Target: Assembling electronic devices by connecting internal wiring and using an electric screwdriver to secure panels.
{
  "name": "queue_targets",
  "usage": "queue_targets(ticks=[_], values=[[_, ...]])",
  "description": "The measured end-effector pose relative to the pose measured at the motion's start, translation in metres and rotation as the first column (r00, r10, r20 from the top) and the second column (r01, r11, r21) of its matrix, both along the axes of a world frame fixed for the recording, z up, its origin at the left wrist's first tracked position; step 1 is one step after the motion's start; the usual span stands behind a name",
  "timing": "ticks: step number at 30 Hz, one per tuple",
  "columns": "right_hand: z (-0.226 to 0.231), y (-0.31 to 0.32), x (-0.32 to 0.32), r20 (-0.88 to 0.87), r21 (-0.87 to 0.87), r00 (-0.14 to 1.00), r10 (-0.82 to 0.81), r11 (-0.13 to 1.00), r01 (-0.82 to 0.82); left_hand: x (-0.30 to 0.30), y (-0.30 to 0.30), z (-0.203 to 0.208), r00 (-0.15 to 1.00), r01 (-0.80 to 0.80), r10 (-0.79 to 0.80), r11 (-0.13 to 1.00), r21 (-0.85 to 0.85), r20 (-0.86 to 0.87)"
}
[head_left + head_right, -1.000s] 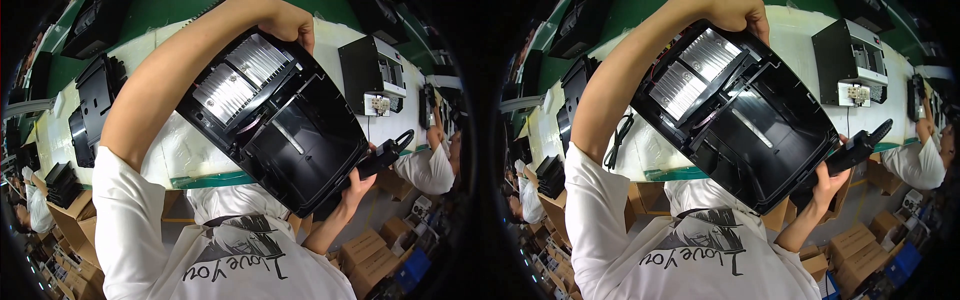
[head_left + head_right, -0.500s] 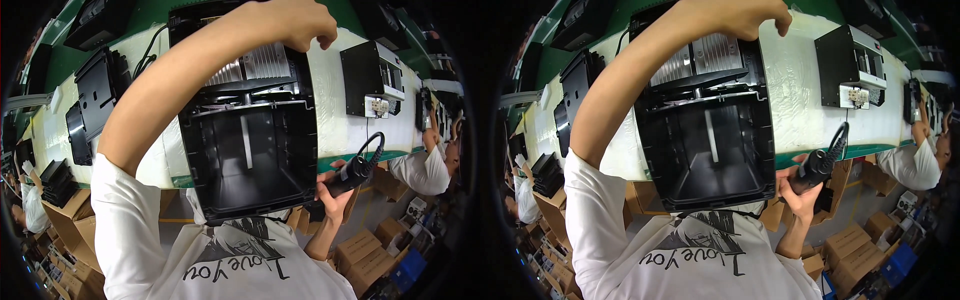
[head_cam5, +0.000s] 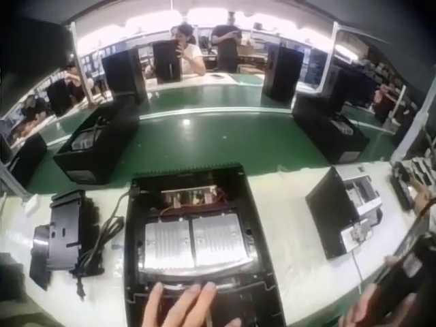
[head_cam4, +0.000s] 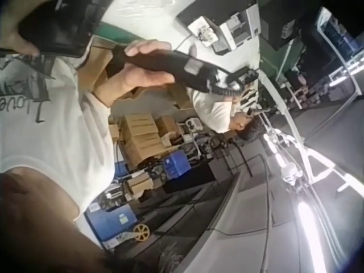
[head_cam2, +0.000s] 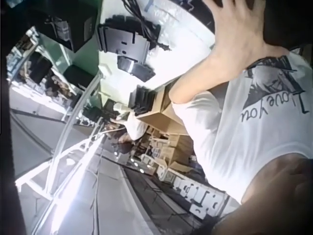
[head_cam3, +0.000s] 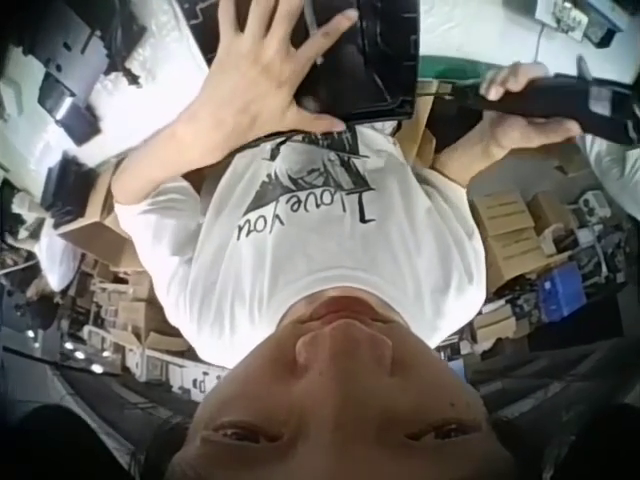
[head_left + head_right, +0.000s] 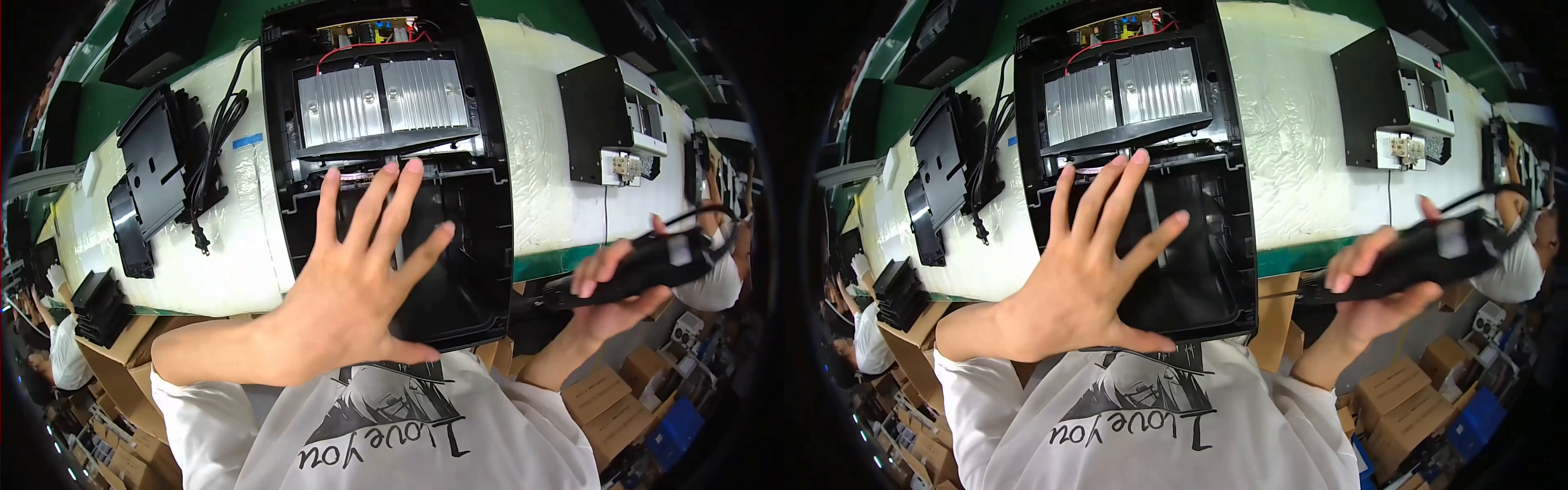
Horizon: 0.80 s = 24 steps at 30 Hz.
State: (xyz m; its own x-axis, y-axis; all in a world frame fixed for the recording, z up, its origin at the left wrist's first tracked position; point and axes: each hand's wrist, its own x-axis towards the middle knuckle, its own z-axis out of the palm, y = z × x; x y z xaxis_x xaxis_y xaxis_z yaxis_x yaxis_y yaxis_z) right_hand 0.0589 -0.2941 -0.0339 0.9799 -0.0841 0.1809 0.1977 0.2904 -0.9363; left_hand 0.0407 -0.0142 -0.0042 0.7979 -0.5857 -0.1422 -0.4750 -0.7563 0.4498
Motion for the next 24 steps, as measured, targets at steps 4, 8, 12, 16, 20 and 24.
queue_targets(ticks=[4,8,12,16,20,24], values=[[0.041,-0.031,0.01,0.29,-0.057,0.957,0.013,0.998,0.004,-0.007,-0.006,0.0,0.999,0.01,-0.009,1.0,0.003,-0.049],[0.069,-0.069,0.019,0.646,-0.121,0.763,0.009,0.989,0.091,-0.006,-0.007,0.005,0.997,-0.025,0.029,0.997,0.07,-0.068],[0.086,-0.111,0.03,0.791,-0.092,0.578,-0.199,0.896,0.435,-0.004,-0.008,0.004,0.995,-0.075,0.075,0.997,0.004,-0.066],[0.082,-0.129,0.046,0.773,-0.022,0.523,-0.359,0.809,0.588,-0.003,-0.011,0.006,0.995,-0.067,0.071,0.996,0.06,-0.067],[0.078,-0.136,0.055,0.76,-0.028,0.539,-0.364,0.809,0.587,-0.005,-0.012,0.004,0.998,-0.045,0.048,0.997,0.067,-0.046],[0.072,-0.133,0.064,0.744,-0.016,0.549,-0.381,0.811,0.584,-0.007,-0.011,-0.007,0.999,-0.05,0.05,0.998,-0.049,0.006]])
